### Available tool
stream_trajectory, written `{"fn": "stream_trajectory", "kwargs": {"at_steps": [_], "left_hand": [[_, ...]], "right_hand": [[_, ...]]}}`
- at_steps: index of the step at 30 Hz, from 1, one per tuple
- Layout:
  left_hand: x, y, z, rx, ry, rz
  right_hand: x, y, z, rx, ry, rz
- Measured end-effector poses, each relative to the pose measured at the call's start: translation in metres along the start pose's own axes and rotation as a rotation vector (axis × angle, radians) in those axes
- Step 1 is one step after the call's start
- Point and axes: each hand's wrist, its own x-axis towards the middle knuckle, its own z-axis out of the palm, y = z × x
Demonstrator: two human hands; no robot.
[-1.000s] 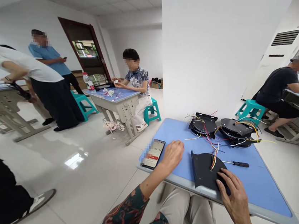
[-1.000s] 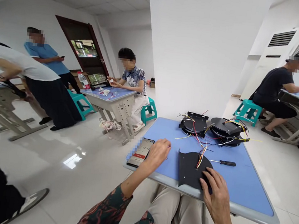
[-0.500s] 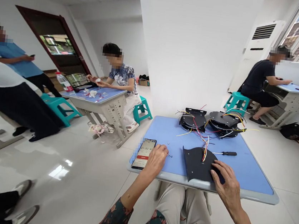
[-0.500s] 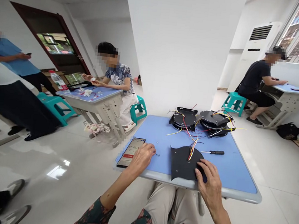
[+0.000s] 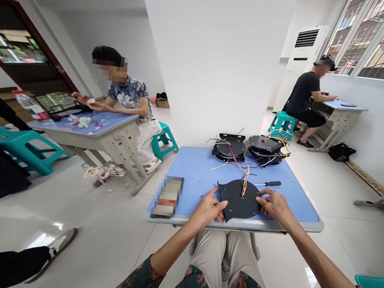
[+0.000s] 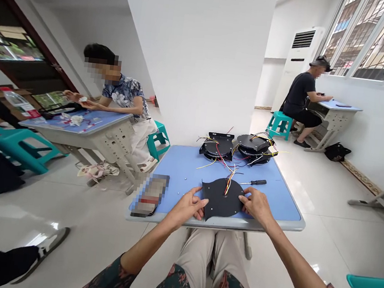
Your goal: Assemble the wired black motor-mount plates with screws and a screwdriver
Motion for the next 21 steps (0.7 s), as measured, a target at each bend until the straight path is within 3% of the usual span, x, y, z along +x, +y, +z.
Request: {"fn": "stream_trajectory", "kwargs": {"at_steps": [6, 10, 21], "left_hand": [[0.001, 0.025, 0.003, -0.160, 0.065, -0.111], [-0.003, 0.032, 0.009, -0.180, 0.141, -0.101], [-0.007, 0.024, 0.016, -0.171, 0.116, -0.115]], "right_hand": [[-0.006, -0.005, 0.000, 0.306, 0.053, 0.061], [-0.010, -0.008, 0.002, 0.483, -0.013, 0.179], [-0.023, -0.030, 0.002, 0.610, -0.168, 0.423]]}}
